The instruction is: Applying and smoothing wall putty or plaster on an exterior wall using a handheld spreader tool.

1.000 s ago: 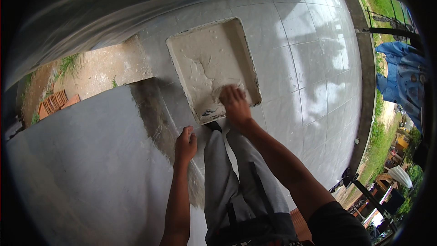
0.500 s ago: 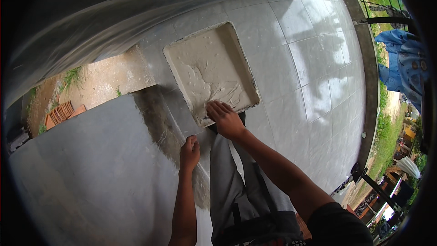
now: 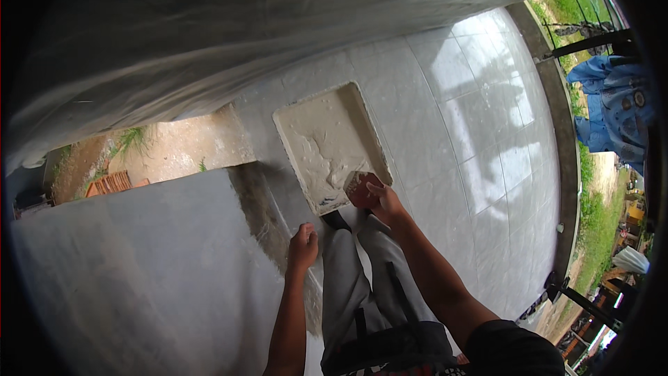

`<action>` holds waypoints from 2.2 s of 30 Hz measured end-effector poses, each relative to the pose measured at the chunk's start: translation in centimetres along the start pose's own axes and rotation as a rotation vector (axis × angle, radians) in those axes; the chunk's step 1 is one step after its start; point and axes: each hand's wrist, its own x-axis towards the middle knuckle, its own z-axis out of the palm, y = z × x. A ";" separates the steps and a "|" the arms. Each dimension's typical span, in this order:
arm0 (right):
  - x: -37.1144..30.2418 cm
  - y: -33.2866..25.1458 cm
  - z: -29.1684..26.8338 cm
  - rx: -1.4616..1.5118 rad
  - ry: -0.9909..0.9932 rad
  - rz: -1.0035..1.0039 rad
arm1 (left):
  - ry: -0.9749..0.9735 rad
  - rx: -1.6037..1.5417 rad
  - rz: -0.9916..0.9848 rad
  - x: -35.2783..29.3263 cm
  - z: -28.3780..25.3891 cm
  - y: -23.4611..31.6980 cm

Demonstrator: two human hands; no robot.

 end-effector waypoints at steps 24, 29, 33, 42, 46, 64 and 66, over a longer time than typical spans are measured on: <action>-21.3 -15.4 29.5 0.008 -1.114 0.154 | 1.142 0.092 0.711 -22.6 -11.8 27.5; -27.9 -13.1 35.5 -0.109 -1.392 0.272 | 1.509 0.121 0.688 -33.5 -12.8 27.8; -34.3 -9.2 38.4 -0.242 -1.661 0.271 | 1.816 0.210 0.666 -42.9 -11.6 26.3; -50.7 2.2 40.1 -0.385 -2.157 -0.121 | 2.322 0.354 0.390 -60.6 -4.1 20.5; -57.0 7.3 39.1 -0.322 -2.247 -0.211 | 2.381 0.567 0.146 -67.2 -0.5 17.8; -67.8 16.8 37.0 -0.164 -1.979 -1.515 | 2.279 0.853 0.058 -77.3 -2.1 11.8; -67.9 17.8 37.1 -0.138 -1.942 -1.570 | 2.271 0.871 0.035 -77.5 -2.7 11.1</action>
